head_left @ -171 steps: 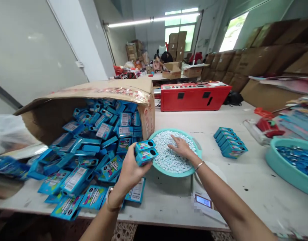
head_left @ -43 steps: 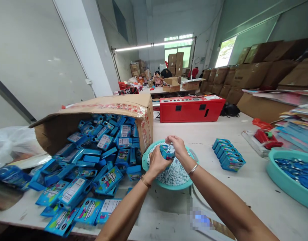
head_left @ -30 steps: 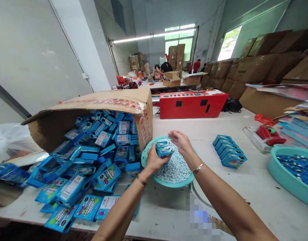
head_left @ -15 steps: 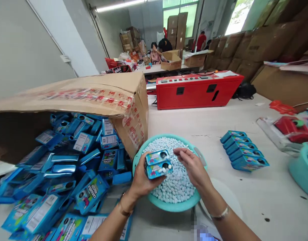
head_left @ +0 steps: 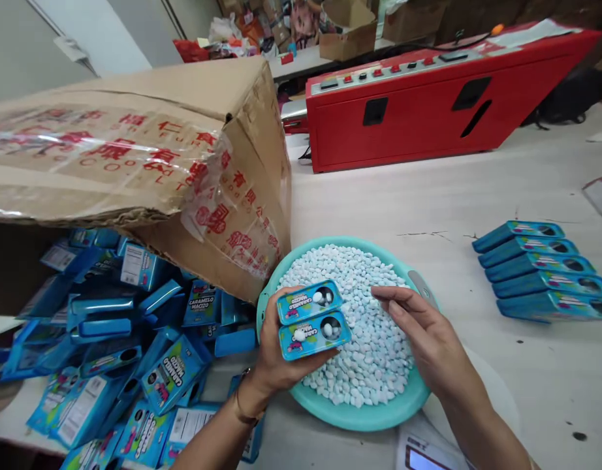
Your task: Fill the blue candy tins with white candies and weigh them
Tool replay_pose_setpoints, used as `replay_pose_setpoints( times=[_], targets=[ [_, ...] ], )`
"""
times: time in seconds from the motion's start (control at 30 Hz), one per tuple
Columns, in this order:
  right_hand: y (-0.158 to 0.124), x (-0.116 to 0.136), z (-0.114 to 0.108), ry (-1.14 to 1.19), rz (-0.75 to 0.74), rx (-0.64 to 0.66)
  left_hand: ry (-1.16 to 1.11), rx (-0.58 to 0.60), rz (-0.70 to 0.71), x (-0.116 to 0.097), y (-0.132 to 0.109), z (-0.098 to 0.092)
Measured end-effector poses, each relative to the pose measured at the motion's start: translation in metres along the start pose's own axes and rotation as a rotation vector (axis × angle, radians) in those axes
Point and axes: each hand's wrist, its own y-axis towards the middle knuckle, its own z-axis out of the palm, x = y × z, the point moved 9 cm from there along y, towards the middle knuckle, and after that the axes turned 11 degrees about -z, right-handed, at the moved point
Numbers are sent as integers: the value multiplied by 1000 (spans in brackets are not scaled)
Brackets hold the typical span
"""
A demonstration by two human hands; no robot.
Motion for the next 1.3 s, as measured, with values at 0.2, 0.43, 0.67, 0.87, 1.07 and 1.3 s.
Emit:
replay_pose_setpoints(
  times=[0.2,0.43,0.67,0.87,1.07,1.3],
  targets=[
    [-2,3,-10,-208,-58,60,4,53,126,-8,-11,-2],
    [-5,20,8,-176,-149,66,43,13,-68,12,-2,-1],
    [-6,33,17,-631,-404,204,224,103,-123,-4,13,-7],
    [-30,14,58,-1078,-657,466,44,231,97,-29,-8,-15],
    [-24,0,89,-1179,-537,577,-127,171,29,-21,-27,-23],
    [-8,-3,92,-1146,-372,671,-222,127,-240,-3,-21,-13]
  ],
)
